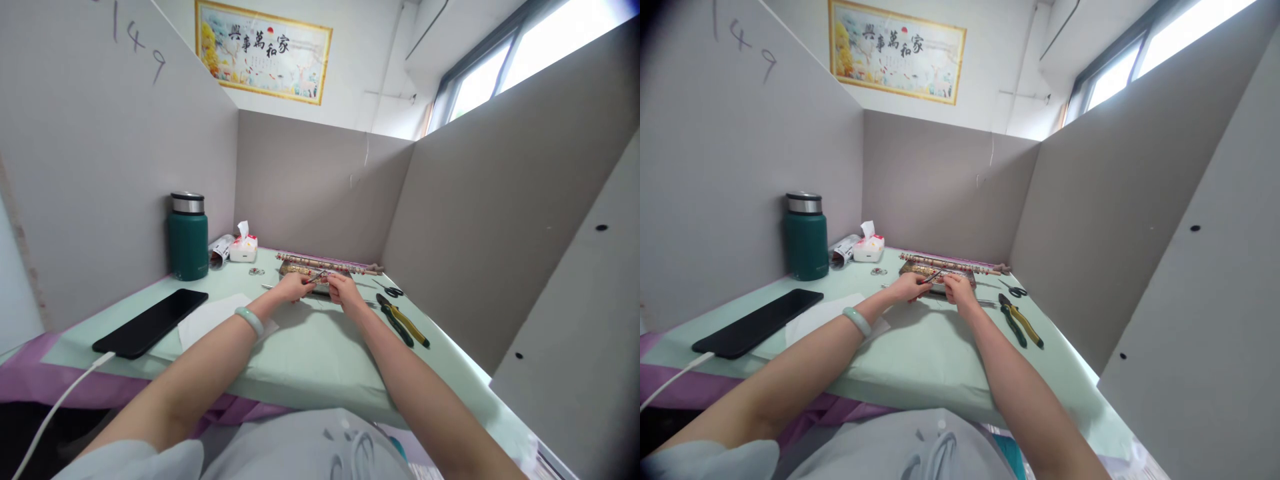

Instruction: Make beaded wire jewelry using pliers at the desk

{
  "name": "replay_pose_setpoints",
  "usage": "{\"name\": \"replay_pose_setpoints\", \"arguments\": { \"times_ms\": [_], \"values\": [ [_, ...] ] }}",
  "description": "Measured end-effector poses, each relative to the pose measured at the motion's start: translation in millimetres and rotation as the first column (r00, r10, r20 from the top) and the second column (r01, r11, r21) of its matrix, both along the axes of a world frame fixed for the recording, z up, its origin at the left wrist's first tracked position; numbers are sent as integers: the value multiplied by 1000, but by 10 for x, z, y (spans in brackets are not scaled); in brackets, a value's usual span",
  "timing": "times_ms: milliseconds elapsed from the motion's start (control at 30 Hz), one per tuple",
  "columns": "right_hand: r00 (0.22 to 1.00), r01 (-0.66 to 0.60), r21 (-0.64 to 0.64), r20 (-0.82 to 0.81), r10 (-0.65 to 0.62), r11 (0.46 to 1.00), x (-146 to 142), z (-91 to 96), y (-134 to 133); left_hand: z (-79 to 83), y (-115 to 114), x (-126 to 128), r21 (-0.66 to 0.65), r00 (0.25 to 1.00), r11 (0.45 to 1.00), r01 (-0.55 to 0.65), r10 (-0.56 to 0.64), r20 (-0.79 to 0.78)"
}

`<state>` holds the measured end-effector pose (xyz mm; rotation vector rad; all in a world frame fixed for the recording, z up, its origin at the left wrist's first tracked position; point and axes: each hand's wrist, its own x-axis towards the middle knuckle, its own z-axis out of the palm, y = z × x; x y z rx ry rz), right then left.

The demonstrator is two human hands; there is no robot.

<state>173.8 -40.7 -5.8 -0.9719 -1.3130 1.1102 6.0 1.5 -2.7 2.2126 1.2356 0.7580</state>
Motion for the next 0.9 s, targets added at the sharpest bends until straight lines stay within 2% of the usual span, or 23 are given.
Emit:
{"name": "replay_pose_setpoints", "arguments": {
  "times_ms": [133,300,433,600,767,900],
  "values": [
    [1000,0,-4,2,0,1000,4,-5,11,10,-9,-8,-12,1000,1000,5,-5,11],
    [999,-9,13,-39,10,1000,1,21,-13,-17,25,-14,-114,987,988,107,-92,129],
    [993,31,111,-113,-19,993,7,24,-15,-42,76,-18,-135,975,982,132,-104,197],
    [985,-4,201,-166,38,980,31,-2,19,-17,52,-16,-176,964,972,156,-111,243],
    [970,65,202,-244,-14,977,60,8,52,1,-40,-4,-243,964,947,209,-158,214],
    [963,160,153,-242,-120,975,101,5,97,-8,-60,-20,-220,976,955,199,-172,137]
  ]
}}
